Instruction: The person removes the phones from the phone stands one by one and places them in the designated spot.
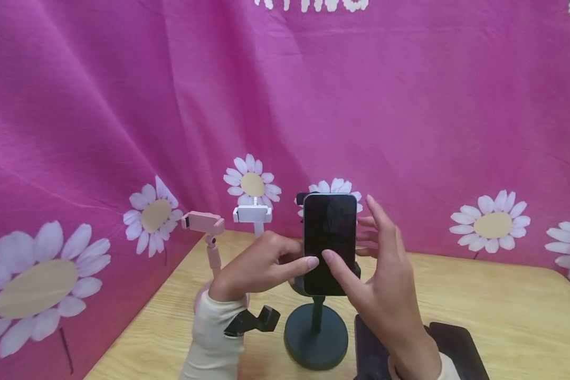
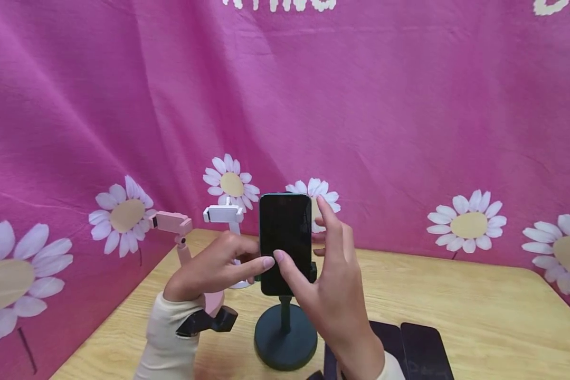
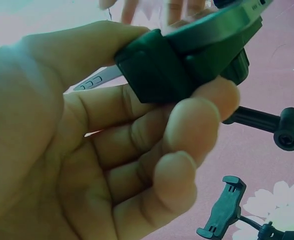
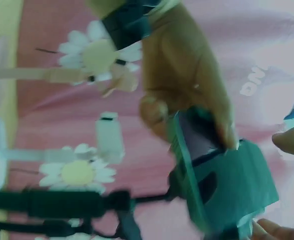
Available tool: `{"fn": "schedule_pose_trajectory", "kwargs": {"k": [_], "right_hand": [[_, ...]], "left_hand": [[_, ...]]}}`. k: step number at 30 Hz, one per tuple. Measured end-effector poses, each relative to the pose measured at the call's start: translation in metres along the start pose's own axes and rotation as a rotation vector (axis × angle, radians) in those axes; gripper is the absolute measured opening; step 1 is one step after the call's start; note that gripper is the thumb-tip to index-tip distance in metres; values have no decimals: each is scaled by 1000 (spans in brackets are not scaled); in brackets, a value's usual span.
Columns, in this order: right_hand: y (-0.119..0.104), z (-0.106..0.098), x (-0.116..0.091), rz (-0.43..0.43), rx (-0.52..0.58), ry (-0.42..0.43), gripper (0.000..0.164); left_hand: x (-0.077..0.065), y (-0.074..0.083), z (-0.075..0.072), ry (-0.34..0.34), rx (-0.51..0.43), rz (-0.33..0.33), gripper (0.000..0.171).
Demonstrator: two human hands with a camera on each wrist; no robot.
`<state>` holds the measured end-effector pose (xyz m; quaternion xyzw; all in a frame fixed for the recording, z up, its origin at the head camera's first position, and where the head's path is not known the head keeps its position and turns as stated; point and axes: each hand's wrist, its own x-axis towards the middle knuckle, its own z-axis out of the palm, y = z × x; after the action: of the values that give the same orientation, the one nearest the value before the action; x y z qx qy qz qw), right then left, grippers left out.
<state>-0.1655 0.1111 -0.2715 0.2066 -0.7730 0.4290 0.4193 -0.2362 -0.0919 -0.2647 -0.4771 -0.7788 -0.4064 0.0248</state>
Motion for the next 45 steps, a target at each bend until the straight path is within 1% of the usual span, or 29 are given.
{"fn": "schedule_pose_trajectory", "kwargs": {"k": [2,6,11,15,18,23,26,29,37,45], "right_hand": [[-7,8,3,-4,-5,36,97],[-17,24,6,54,-13,62,98],[-20,38,8,129,-57,115,97],[-21,45,9,137,-83,155,96],[-20,46,8,143,-96,168,96],[-18,47,8,161,-122,156,102],[-17,47,8,165,-134,145,105],[-17,48,8,164,-140,137,106],[-14,47,7,156,-145,128,107],[-11,48,8,79,-102,167,102]], "left_hand": [[0,0,0,3,19,2,18],[-1,0,0,8,63,2,16],[-1,2,0,20,94,-16,11],[-3,3,-1,29,121,-29,9],[-3,4,0,24,130,-48,10],[-7,5,-5,-5,146,-78,12],[-10,4,-8,-9,134,-67,12],[-12,3,-9,5,134,-47,13],[-10,1,-7,24,128,-30,13],[-6,-3,-3,52,138,4,11]]}}
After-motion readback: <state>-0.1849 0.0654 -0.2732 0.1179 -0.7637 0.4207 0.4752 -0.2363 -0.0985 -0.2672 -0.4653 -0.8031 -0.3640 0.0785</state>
